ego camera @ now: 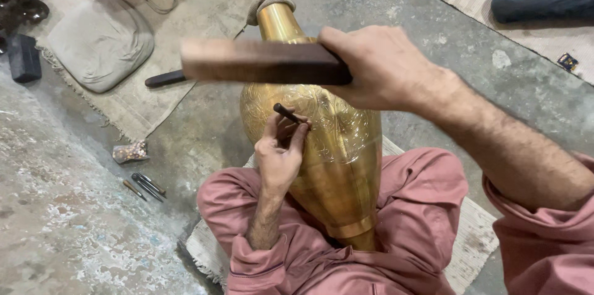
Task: The person sits on the floor with a large brass vase held between their legs and engraves decorative patterns into its surface. They hold a chisel against the brass with one hand and strike it with a wooden mallet in the other hand, repositioning the chisel repeatedly to work across the engraved design.
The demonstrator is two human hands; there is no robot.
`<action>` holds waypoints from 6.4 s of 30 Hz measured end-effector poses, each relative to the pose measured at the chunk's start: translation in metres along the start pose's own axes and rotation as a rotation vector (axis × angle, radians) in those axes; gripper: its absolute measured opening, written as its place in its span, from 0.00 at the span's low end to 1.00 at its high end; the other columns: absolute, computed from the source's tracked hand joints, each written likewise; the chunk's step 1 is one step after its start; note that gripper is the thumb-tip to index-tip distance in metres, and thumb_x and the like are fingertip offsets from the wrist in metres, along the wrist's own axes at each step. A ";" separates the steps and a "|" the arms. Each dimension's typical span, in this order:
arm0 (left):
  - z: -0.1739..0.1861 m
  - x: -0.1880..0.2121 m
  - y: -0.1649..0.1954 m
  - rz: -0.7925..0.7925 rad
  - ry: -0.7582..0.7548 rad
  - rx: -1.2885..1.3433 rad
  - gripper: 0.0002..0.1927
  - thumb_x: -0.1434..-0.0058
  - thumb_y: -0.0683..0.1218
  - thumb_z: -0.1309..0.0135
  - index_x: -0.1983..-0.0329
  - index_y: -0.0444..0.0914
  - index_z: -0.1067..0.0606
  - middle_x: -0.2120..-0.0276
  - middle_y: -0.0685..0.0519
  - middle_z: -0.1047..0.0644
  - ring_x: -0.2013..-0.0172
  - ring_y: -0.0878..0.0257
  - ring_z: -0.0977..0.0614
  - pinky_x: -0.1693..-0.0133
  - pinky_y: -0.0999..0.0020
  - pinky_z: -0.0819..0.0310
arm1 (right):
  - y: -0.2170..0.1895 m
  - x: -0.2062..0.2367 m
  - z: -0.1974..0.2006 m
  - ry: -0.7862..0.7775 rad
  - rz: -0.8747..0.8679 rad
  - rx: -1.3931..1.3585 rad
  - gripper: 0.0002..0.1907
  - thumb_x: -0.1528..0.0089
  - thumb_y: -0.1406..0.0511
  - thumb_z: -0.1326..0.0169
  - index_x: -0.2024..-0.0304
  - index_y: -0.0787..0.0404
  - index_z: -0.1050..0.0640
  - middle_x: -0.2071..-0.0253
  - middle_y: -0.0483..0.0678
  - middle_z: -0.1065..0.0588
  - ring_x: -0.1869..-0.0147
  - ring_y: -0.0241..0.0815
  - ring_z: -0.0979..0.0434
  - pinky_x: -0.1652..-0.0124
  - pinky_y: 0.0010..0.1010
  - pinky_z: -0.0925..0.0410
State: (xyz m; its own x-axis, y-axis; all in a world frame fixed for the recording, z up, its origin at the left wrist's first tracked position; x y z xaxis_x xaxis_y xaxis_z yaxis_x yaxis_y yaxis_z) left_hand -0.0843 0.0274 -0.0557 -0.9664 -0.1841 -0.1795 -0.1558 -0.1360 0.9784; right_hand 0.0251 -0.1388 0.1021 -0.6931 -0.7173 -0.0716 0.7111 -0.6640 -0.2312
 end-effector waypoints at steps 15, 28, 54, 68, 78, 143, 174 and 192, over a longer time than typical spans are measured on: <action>-0.008 0.013 -0.005 -0.038 0.168 -0.095 0.12 0.33 0.37 0.40 0.48 0.33 0.26 0.56 0.48 0.14 0.56 0.63 0.12 0.55 0.70 0.15 | -0.030 -0.005 -0.001 -0.156 0.055 0.317 0.06 0.32 0.62 0.49 0.60 0.58 0.29 0.80 0.41 0.27 0.80 0.35 0.27 0.57 0.49 0.32; -0.010 0.017 0.007 -0.109 0.130 -0.126 0.13 0.32 0.36 0.42 0.46 0.30 0.28 0.56 0.47 0.15 0.55 0.63 0.13 0.52 0.71 0.17 | -0.027 0.000 -0.002 -0.223 0.071 0.454 0.10 0.30 0.59 0.51 0.60 0.59 0.30 0.80 0.43 0.26 0.79 0.35 0.26 0.60 0.41 0.31; -0.023 0.031 -0.016 0.053 0.361 0.079 0.12 0.35 0.38 0.39 0.54 0.29 0.29 0.59 0.43 0.16 0.61 0.61 0.13 0.59 0.72 0.16 | -0.048 -0.009 -0.004 -0.317 0.193 0.449 0.11 0.29 0.61 0.50 0.60 0.62 0.28 0.75 0.43 0.25 0.73 0.36 0.24 0.66 0.36 0.32; -0.010 0.002 0.004 -0.107 0.008 -0.167 0.19 0.32 0.37 0.43 0.38 0.35 0.27 0.55 0.48 0.15 0.54 0.60 0.12 0.53 0.68 0.14 | -0.003 -0.005 0.009 -0.185 -0.054 0.250 0.09 0.36 0.67 0.48 0.53 0.58 0.30 0.73 0.44 0.25 0.73 0.41 0.21 0.66 0.42 0.28; -0.007 -0.004 0.003 -0.076 -0.073 -0.146 0.21 0.34 0.35 0.43 0.37 0.36 0.28 0.54 0.48 0.15 0.54 0.62 0.12 0.53 0.69 0.15 | 0.020 0.010 -0.001 -0.092 -0.003 0.222 0.09 0.39 0.64 0.43 0.58 0.55 0.28 0.74 0.44 0.24 0.71 0.46 0.21 0.59 0.44 0.30; -0.024 -0.084 0.044 -0.392 -1.115 -0.350 0.23 0.38 0.40 0.41 0.39 0.42 0.28 0.58 0.45 0.18 0.58 0.47 0.15 0.58 0.55 0.21 | 0.046 0.183 -0.135 0.527 -0.452 -0.163 0.13 0.39 0.64 0.35 0.56 0.63 0.23 0.71 0.47 0.23 0.70 0.39 0.23 0.66 0.36 0.29; -0.004 0.014 -0.004 -0.022 0.085 0.022 0.12 0.32 0.37 0.43 0.47 0.32 0.29 0.56 0.48 0.16 0.55 0.65 0.13 0.51 0.71 0.17 | 0.030 0.051 -0.013 -0.245 -0.255 0.455 0.04 0.35 0.66 0.48 0.58 0.58 0.26 0.75 0.44 0.23 0.74 0.42 0.21 0.65 0.42 0.30; -0.008 0.027 -0.006 -0.102 0.191 -0.010 0.14 0.33 0.36 0.40 0.48 0.32 0.29 0.57 0.47 0.15 0.57 0.64 0.13 0.54 0.72 0.17 | -0.061 -0.001 0.023 -0.165 0.183 0.474 0.13 0.30 0.60 0.51 0.66 0.61 0.28 0.82 0.44 0.26 0.82 0.34 0.26 0.69 0.37 0.32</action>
State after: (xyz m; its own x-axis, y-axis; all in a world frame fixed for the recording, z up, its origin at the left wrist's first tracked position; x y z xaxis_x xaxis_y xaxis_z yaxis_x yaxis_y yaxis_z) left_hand -0.1074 0.0161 -0.0676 -0.8894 -0.3496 -0.2946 -0.2477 -0.1731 0.9532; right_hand -0.0147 -0.1021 0.1383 -0.5521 -0.8285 0.0931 0.8205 -0.5201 0.2373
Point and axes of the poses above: each hand's wrist, its own x-axis away from the middle knuckle, its own z-axis out of the back of the hand, y = z × x, the point moved 4 cm from there along -x, towards the middle knuckle
